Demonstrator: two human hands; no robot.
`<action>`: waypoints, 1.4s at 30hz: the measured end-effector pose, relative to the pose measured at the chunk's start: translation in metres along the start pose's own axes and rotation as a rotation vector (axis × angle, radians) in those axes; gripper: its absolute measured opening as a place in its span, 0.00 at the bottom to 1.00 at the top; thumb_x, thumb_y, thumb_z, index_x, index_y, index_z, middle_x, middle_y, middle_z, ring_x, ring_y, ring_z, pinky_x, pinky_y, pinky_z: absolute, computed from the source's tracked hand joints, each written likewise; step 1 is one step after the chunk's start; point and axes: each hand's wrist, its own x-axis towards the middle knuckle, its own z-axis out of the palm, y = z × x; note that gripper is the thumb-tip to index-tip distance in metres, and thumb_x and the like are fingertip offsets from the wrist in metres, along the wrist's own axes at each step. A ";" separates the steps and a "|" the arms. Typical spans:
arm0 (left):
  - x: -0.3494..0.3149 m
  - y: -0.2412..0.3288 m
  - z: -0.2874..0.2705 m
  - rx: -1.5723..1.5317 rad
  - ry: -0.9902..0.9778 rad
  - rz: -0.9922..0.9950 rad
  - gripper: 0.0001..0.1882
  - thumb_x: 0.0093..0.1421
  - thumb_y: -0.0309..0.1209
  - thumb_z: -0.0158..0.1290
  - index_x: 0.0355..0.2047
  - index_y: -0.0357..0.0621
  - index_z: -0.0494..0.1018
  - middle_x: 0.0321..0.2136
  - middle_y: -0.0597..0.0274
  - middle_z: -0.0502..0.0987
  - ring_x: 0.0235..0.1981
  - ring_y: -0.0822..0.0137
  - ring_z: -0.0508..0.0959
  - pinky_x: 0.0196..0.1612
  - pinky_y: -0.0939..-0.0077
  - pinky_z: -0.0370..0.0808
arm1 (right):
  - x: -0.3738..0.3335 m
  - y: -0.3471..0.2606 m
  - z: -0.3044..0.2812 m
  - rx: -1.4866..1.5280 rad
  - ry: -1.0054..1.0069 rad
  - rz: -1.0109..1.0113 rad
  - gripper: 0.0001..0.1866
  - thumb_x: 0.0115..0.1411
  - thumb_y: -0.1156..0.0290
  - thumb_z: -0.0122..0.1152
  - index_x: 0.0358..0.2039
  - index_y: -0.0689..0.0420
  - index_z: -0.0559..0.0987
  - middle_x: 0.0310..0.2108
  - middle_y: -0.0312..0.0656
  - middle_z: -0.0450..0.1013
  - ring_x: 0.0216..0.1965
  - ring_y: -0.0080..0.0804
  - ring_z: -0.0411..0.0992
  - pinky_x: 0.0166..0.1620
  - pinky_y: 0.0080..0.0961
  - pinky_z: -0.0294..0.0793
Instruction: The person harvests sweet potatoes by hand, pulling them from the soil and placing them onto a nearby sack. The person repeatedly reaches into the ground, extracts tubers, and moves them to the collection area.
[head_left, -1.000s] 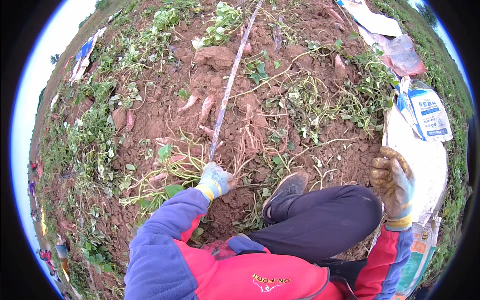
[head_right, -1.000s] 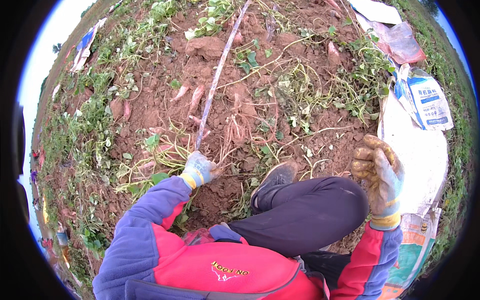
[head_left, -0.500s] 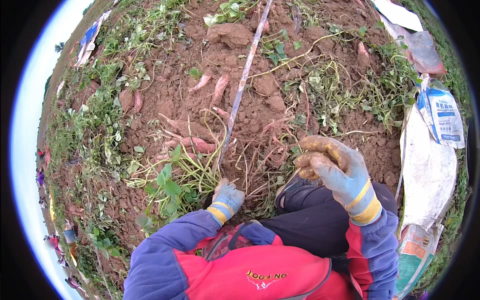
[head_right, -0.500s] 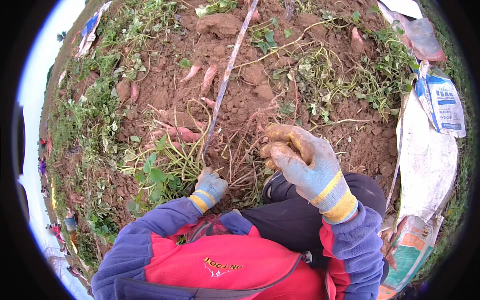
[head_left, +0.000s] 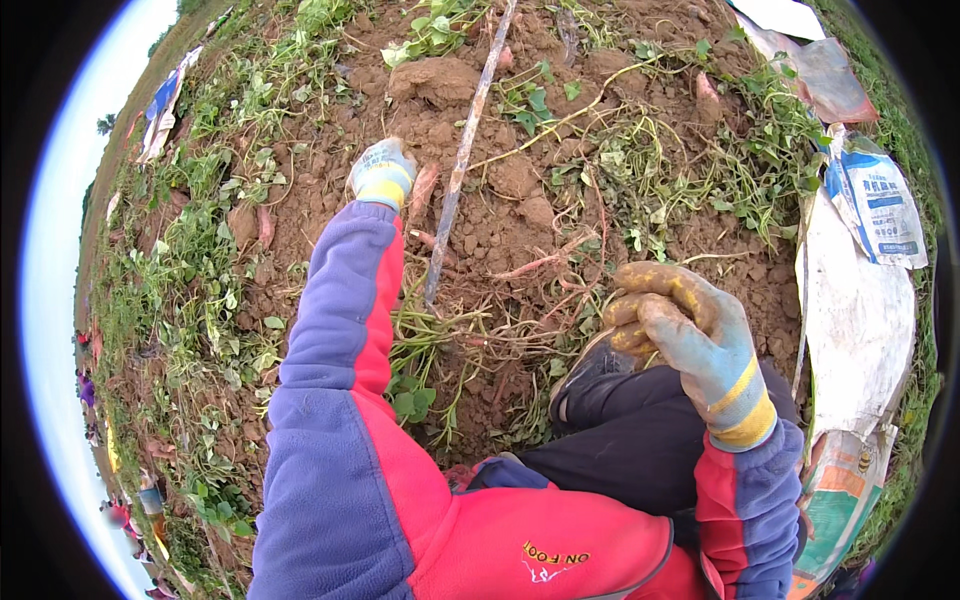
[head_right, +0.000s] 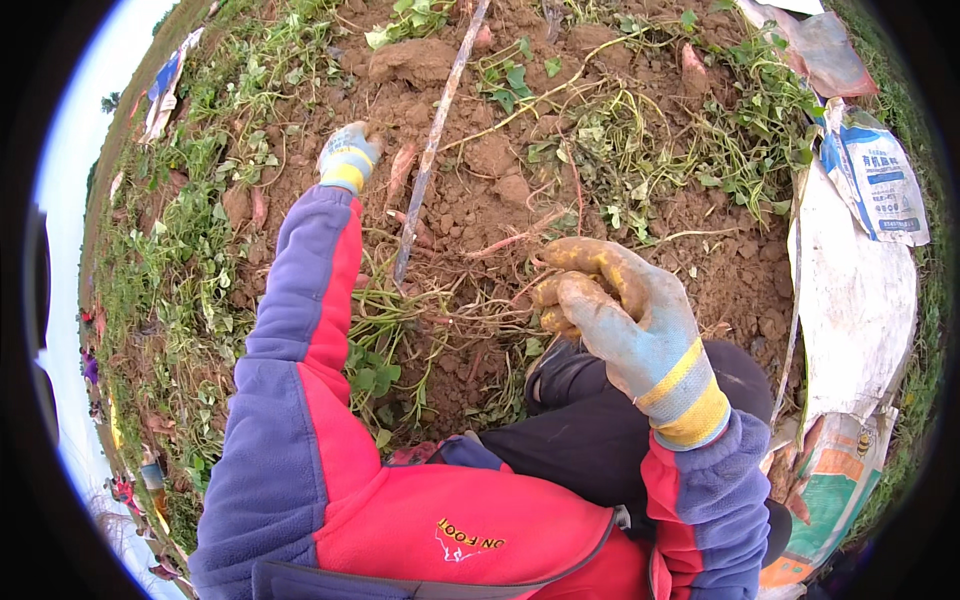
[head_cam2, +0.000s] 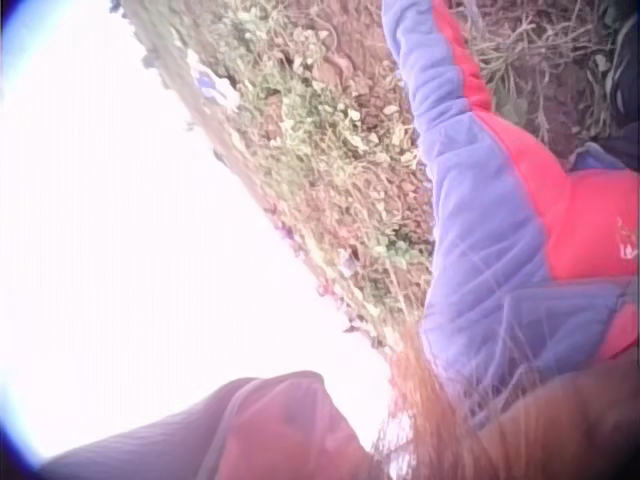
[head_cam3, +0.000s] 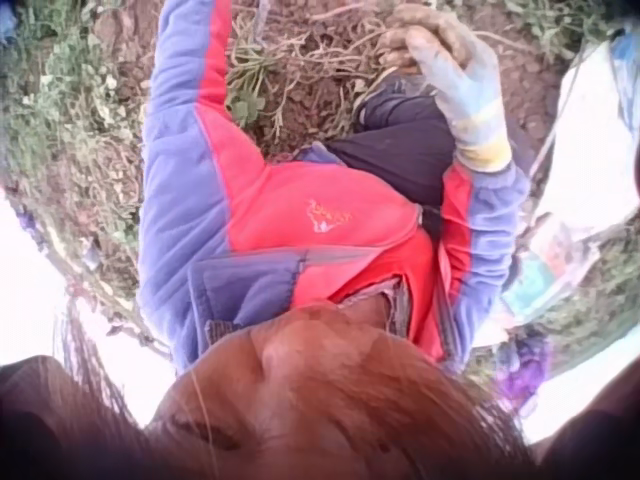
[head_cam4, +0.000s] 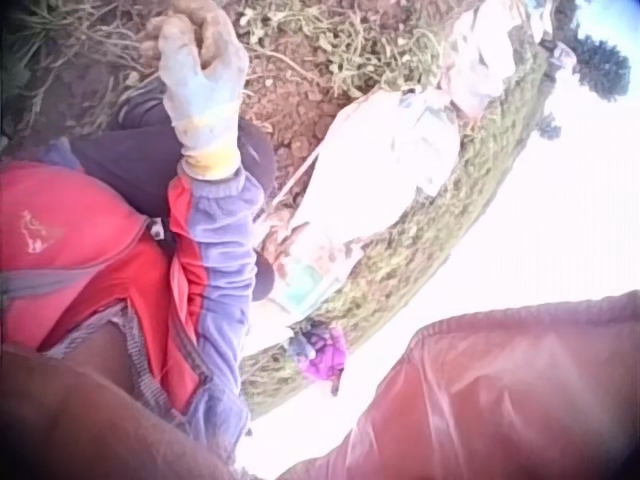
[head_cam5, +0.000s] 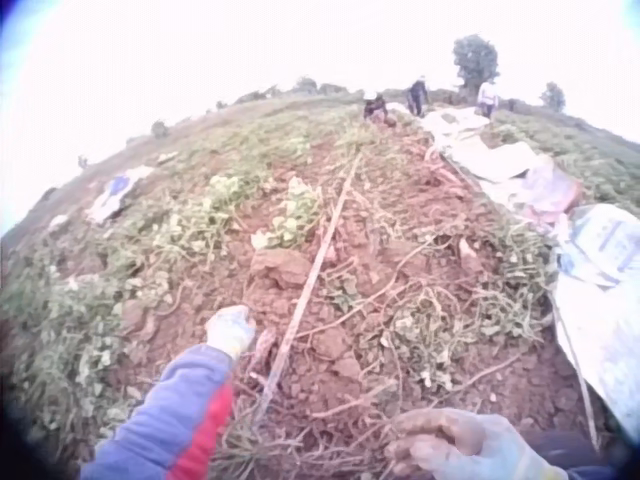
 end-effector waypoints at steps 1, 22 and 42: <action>0.022 -0.023 0.034 0.050 -0.186 -0.046 0.19 0.57 0.41 0.50 0.43 0.43 0.78 0.45 0.48 0.77 0.48 0.52 0.77 0.50 0.61 0.74 | 0.001 0.002 -0.001 -0.011 0.001 -0.008 0.19 0.62 0.71 0.53 0.51 0.67 0.70 0.37 0.43 0.75 0.35 0.23 0.73 0.41 0.19 0.74; -0.104 -0.037 -0.040 -0.366 0.211 -0.035 0.15 0.52 0.43 0.59 0.30 0.44 0.78 0.30 0.51 0.79 0.32 0.50 0.79 0.35 0.61 0.74 | 0.012 0.012 0.003 -0.131 0.036 0.007 0.18 0.60 0.70 0.55 0.49 0.65 0.72 0.34 0.40 0.75 0.34 0.21 0.72 0.38 0.19 0.72; -0.046 0.079 0.020 -0.706 0.519 0.483 0.20 0.54 0.36 0.53 0.47 0.44 0.72 0.37 0.52 0.77 0.39 0.51 0.77 0.44 0.59 0.74 | -0.111 -0.054 -0.290 0.665 0.261 -0.600 0.27 0.68 0.63 0.40 0.60 0.71 0.57 0.54 0.56 0.65 0.52 0.42 0.68 0.53 0.39 0.75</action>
